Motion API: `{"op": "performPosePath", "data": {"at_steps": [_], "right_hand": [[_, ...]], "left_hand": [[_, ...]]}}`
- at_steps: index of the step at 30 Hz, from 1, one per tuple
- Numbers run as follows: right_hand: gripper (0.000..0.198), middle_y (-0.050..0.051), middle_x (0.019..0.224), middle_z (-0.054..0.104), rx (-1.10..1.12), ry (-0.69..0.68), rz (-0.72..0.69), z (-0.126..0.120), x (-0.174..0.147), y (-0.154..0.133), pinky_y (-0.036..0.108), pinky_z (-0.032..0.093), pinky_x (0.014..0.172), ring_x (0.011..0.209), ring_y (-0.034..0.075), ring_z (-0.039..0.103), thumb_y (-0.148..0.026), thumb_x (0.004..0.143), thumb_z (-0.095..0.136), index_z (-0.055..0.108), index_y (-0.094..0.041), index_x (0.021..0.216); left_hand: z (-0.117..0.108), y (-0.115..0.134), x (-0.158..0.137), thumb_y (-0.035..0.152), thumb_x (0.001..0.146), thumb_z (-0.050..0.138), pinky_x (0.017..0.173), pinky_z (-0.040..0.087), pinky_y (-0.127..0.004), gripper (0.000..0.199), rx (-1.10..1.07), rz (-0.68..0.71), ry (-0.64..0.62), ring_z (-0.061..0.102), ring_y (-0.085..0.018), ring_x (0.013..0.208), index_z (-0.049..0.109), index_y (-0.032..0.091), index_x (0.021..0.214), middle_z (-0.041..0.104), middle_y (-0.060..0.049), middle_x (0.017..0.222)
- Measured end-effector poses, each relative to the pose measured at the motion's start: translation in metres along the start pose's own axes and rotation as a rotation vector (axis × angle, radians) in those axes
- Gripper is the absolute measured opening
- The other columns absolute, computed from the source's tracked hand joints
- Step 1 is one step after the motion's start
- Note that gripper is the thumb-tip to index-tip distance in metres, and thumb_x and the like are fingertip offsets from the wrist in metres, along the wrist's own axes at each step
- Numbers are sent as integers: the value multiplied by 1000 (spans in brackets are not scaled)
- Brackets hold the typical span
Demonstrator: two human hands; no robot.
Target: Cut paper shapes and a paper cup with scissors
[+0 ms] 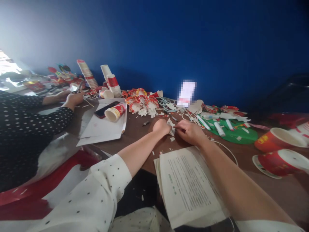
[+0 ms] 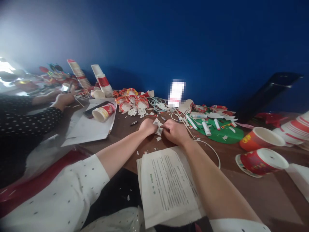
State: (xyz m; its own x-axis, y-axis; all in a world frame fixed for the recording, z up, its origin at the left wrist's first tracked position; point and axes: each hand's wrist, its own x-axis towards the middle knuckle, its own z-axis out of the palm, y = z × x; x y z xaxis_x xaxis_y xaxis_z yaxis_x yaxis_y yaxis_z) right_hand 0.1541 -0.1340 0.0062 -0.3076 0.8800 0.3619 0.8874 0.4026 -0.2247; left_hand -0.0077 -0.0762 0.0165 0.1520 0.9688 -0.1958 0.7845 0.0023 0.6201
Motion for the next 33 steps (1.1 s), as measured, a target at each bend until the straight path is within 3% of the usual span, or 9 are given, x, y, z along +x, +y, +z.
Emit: {"op": "performPosePath", "data": {"at_steps": [3, 8, 12, 14, 16, 18, 20, 26, 33], "right_hand": [[28, 3, 113, 71, 6, -36, -26, 4, 1, -5, 27, 48, 80, 98, 19, 67, -20, 85, 51, 74, -24, 99], [26, 1, 106, 73, -62, -106, 46, 8, 3, -14, 28, 46, 71, 91, 21, 68, -25, 85, 51, 73, -26, 99], [26, 1, 108, 73, -103, -152, 95, 6, 3, -20, 28, 44, 68, 90, 21, 68, -29, 86, 51, 72, -26, 101], [25, 1, 109, 73, -103, -165, 116, 5, 3, -23, 28, 44, 69, 90, 21, 68, -29, 87, 51, 71, -27, 101], [25, -1, 110, 73, -87, -155, 130, 5, 3, -24, 28, 45, 71, 92, 21, 68, -29, 87, 50, 72, -28, 100], [25, -2, 111, 73, -72, -136, 146, 6, 3, -24, 29, 45, 74, 93, 20, 68, -29, 87, 50, 72, -28, 100], [25, -2, 112, 72, -69, -132, 160, 7, 3, -24, 29, 46, 75, 93, 20, 68, -29, 86, 51, 72, -29, 100], [26, 2, 109, 72, -100, -165, 128, 6, 3, -23, 27, 45, 73, 92, 20, 67, -29, 88, 50, 72, -28, 102], [28, 1, 114, 70, -73, -146, 70, 9, 2, -18, 27, 46, 78, 95, 18, 66, -26, 88, 50, 71, -29, 106]], "left_hand": [[-3, 5, -6, 31, 74, 65, 80, 51, -33, 28, 47, -25, -22, 68, -29, 99, 70, 12, 95, 72, -18, 101], [-4, 8, -12, 34, 76, 65, 84, 50, -34, 32, 105, -23, -22, 67, -29, 103, 70, 11, 98, 71, -19, 105], [-11, 2, -2, 32, 77, 63, 78, 51, -32, 27, 110, 30, -105, 69, -25, 87, 71, 11, 92, 73, -15, 91], [-23, -5, 5, 42, 82, 59, 76, 52, -32, 34, 91, 22, -138, 69, -23, 80, 71, 12, 89, 72, -13, 85], [-37, -15, 6, 46, 84, 57, 82, 52, -33, 37, 132, 117, 40, 68, -24, 89, 71, 14, 94, 72, -13, 92], [-48, -25, -1, 33, 88, 52, 91, 49, -33, 31, 152, 248, 290, 64, -22, 103, 67, 17, 109, 69, -11, 111], [-49, -32, -14, 25, 90, 46, 95, 48, -32, 30, 199, 358, 370, 62, -20, 107, 67, 17, 111, 67, -11, 117], [-14, -39, -37, 12, 89, 42, 100, 45, -32, 35, 426, 783, 123, 60, -20, 111, 65, 18, 115, 67, -8, 120], [-12, -37, -22, 15, 91, 43, 95, 47, -35, 29, 614, 837, -3, 63, -23, 104, 68, 12, 105, 70, -13, 107]]}}
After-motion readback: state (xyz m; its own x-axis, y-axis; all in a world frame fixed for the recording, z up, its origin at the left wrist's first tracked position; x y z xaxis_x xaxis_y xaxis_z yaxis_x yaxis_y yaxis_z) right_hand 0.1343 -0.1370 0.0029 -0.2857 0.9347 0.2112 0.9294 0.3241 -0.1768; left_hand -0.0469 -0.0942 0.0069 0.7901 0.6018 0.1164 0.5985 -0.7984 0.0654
